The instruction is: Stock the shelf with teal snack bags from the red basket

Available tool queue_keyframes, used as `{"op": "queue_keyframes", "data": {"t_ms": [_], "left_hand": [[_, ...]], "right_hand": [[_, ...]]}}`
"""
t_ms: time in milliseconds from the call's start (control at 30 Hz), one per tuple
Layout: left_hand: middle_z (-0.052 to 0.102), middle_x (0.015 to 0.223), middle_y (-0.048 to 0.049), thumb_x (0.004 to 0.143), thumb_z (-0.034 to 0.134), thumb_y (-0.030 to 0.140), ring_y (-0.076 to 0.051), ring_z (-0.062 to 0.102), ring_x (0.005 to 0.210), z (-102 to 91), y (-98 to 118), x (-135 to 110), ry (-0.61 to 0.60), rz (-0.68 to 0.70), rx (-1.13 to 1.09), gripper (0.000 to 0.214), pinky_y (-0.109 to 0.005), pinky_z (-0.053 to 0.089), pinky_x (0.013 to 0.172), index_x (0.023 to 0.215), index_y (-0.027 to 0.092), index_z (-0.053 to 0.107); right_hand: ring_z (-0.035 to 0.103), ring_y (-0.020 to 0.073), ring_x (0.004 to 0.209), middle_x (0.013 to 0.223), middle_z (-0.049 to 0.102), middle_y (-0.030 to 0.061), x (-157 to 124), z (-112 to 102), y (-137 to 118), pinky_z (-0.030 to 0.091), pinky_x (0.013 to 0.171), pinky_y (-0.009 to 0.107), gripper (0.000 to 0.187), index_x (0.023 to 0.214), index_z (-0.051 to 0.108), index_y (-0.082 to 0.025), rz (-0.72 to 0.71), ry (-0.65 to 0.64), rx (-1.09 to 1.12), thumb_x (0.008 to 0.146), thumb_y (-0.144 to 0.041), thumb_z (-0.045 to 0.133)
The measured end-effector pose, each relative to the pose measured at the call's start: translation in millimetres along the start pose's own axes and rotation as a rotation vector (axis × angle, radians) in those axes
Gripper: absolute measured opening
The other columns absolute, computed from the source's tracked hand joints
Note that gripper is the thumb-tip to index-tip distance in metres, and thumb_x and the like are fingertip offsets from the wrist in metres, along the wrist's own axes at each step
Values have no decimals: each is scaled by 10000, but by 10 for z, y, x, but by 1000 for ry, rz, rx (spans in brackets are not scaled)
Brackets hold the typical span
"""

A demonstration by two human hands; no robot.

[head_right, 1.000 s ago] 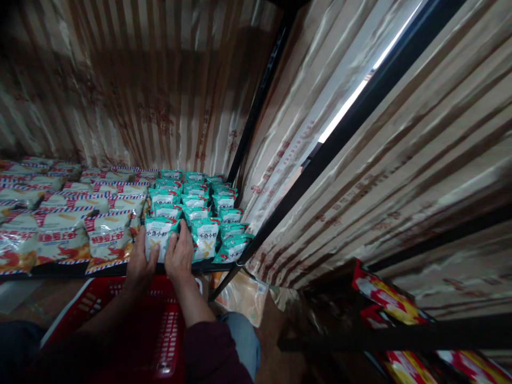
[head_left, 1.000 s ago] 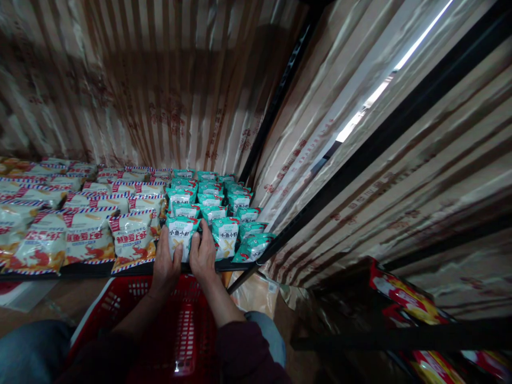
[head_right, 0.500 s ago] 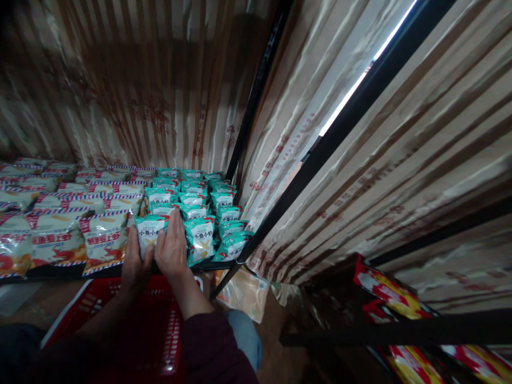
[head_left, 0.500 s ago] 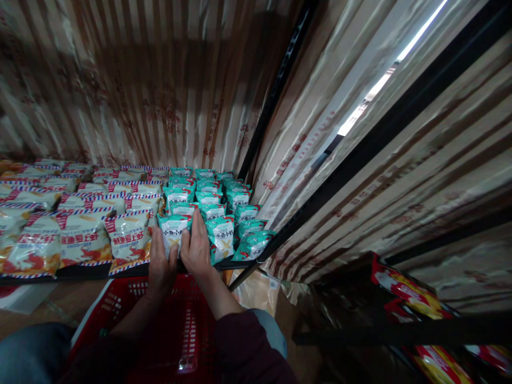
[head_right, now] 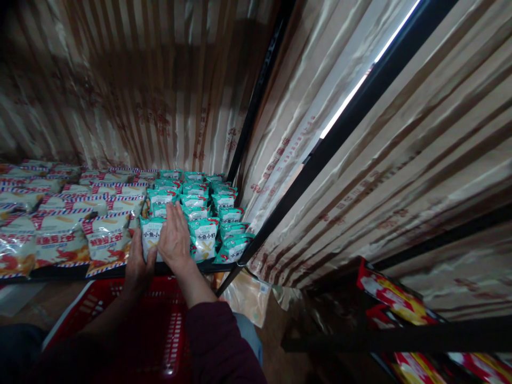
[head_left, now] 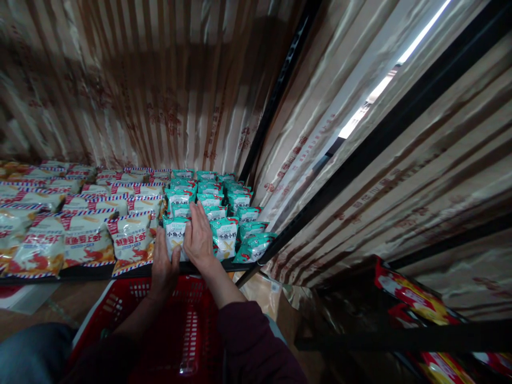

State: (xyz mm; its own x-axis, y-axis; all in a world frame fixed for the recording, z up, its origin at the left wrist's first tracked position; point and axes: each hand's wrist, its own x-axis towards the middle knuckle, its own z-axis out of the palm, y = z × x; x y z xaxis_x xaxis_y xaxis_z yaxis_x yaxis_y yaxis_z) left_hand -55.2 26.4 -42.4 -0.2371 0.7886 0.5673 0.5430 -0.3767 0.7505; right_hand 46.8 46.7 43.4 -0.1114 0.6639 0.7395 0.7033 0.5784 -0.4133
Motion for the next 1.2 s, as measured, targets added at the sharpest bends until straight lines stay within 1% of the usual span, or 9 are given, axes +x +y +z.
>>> {"op": "queue_keyframes", "data": {"t_ms": [233,433,533,633,700,800,900,1000,1200], "left_hand": [[319,1472,-163,885,411,376,-269,301,1356,18,-25,-10,3,4,-3,639,-434,246,1114,1443,124,227],[315,1476,-160,886,415,366,-274,308,1353,15,-24,-14,20,-3,-4,634,-443,254,1111,1442,124,231],[288,1487,-166,887,422,330,-277,287,1362,-25,13,-32,11,33,20,630,-451,255,1110,1447,130,215],[214,1514,-168,885,432,285,-286,226,1385,-73,76,-76,-6,111,60,626,-481,240,1107,1452,153,204],[162,1529,-163,874,459,267,-300,193,1394,-92,115,-107,-22,166,88,624,-501,238,1100,1446,175,227],[156,1528,-171,858,496,256,-314,200,1390,-89,146,-131,-34,200,116,625,-505,258,1088,1433,178,265],[217,1506,-189,859,495,252,-308,243,1376,-66,147,-128,-27,176,121,622,-492,283,1081,1430,157,267],[254,1488,-200,862,491,268,-311,268,1366,-47,135,-126,-28,142,122,606,-494,298,1073,1419,146,288],[235,1495,-203,866,491,293,-313,255,1371,-36,112,-148,-42,102,122,614,-502,288,1076,1424,150,277]], "right_hand": [[382,161,1321,1339,511,111,79,6,45,395,1080,391,513,1395,334,-163,-191,-6,116,889,-106,269],[399,177,1309,1287,555,103,-33,-186,-17,427,1043,413,476,1324,437,-174,-267,29,73,873,-80,313],[341,220,1343,1323,528,80,-225,-332,-8,386,1049,467,436,1258,518,-212,-181,62,-82,863,-97,374],[239,288,1379,1440,391,89,-463,-434,46,304,1063,531,397,1216,565,-217,-13,79,-304,850,-128,441],[182,335,1387,1496,284,100,-593,-456,101,276,1057,552,406,1234,559,-208,72,42,-404,836,-163,494],[192,344,1379,1530,176,114,-693,-428,185,303,1033,517,450,1285,519,-216,131,-7,-478,838,-173,513],[235,316,1365,1522,189,139,-690,-367,240,332,1008,475,450,1318,482,-208,182,16,-525,869,-176,476],[234,306,1363,1501,240,156,-649,-306,256,324,1004,476,429,1325,472,-188,220,60,-550,898,-222,442],[239,282,1360,1464,319,165,-629,-205,288,299,1015,477,427,1335,450,-163,220,61,-559,924,-262,394]]}}
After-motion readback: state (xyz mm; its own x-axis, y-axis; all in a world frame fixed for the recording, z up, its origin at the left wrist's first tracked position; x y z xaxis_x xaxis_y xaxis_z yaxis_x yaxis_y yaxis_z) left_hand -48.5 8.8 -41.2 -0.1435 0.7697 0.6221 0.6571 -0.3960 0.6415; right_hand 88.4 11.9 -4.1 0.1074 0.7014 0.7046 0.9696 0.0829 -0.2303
